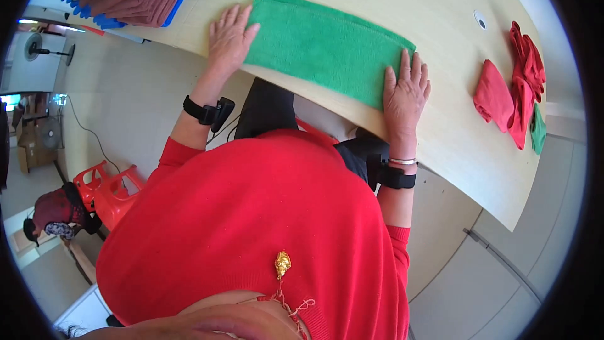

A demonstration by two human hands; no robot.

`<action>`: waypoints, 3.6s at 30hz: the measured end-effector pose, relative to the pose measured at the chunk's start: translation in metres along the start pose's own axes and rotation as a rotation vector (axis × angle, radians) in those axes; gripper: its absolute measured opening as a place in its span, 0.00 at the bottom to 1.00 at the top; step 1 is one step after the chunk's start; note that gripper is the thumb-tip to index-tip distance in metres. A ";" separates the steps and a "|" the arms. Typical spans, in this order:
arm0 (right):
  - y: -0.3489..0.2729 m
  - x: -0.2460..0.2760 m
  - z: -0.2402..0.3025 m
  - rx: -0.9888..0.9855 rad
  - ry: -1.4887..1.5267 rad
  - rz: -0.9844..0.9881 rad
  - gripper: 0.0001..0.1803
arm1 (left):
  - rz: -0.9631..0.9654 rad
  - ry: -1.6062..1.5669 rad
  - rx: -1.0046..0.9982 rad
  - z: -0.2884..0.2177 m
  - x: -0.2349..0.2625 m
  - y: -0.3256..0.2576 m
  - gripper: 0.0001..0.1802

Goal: The person folds green and red towels by hand, spreading each flat on the table and folding them into smaller rectangles before placing them onto stacks.

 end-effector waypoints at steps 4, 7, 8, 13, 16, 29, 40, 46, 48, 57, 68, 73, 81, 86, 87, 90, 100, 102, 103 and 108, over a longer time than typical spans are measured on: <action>-0.004 -0.002 -0.010 -0.049 -0.015 -0.006 0.30 | -0.190 0.009 -0.012 0.017 0.030 -0.015 0.25; -0.004 -0.001 -0.011 -0.059 -0.025 0.006 0.30 | -0.261 -0.124 -0.088 0.001 0.051 -0.037 0.22; -0.004 -0.001 -0.012 -0.055 -0.030 -0.005 0.30 | -0.265 -0.246 -0.148 -0.010 0.060 -0.045 0.20; -0.005 0.000 -0.014 -0.052 -0.026 -0.040 0.30 | -0.233 -0.312 -0.383 -0.057 0.077 -0.069 0.16; -0.005 0.000 -0.013 -0.054 -0.019 -0.052 0.30 | -0.190 -0.269 -0.457 -0.065 0.075 -0.060 0.14; -0.004 0.006 -0.012 -0.046 -0.055 -0.076 0.29 | -0.251 -0.279 -0.546 -0.067 0.080 -0.061 0.08; -0.032 0.023 0.157 0.505 0.372 0.113 0.31 | -0.228 -0.523 -0.614 -0.109 0.066 -0.078 0.07; -0.041 0.026 0.116 0.451 0.242 0.208 0.31 | -0.191 -0.392 -0.575 -0.071 0.062 -0.074 0.07; -0.046 0.029 0.093 0.406 0.202 0.219 0.31 | -0.197 -0.327 -0.534 -0.055 0.065 -0.068 0.06; -0.057 0.051 0.007 0.161 0.000 0.122 0.30 | -0.251 -0.250 -0.374 -0.035 0.076 -0.059 0.07; 0.012 -0.010 0.097 0.234 0.163 -0.011 0.32 | 0.003 -0.196 -0.560 -0.146 0.012 -0.032 0.27; 0.021 -0.012 0.049 0.087 0.046 -0.074 0.35 | 0.069 -0.098 -0.523 -0.122 0.002 -0.025 0.31; 0.012 -0.008 -0.015 -0.116 0.004 -0.058 0.37 | 0.075 -0.070 -0.318 -0.059 -0.005 -0.007 0.32; 0.002 0.003 -0.018 -0.124 -0.069 -0.004 0.37 | 0.134 -0.011 -0.126 -0.024 -0.003 -0.004 0.32; 0.001 0.010 -0.014 -0.109 -0.129 -0.024 0.37 | 0.046 0.048 -0.152 -0.022 0.005 -0.003 0.32; 0.012 0.017 0.017 -0.020 -0.131 -0.059 0.37 | -0.126 0.173 -0.201 -0.030 0.028 -0.004 0.31; 0.043 -0.028 0.121 0.194 0.066 -0.028 0.36 | 0.223 -0.134 0.239 -0.020 0.013 0.009 0.20; 0.042 -0.033 0.122 0.181 0.066 -0.001 0.35 | 0.290 -0.180 0.285 -0.013 0.004 0.008 0.19; 0.042 -0.034 0.123 0.175 0.066 0.011 0.35 | 0.310 -0.459 0.354 -0.005 -0.007 0.007 0.18; 0.041 -0.037 0.122 0.165 0.071 -0.009 0.34 | 0.496 -1.286 0.610 -0.009 -0.020 0.012 0.18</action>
Point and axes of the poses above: each hand's wrist, its own y-axis towards the middle knuckle, its own x-axis out of the back of the hand, z = x × y, the point moved 9 cm from there along y, towards the middle knuckle, and after that the axes turned 9 degrees about -z, right-handed, at the moved point
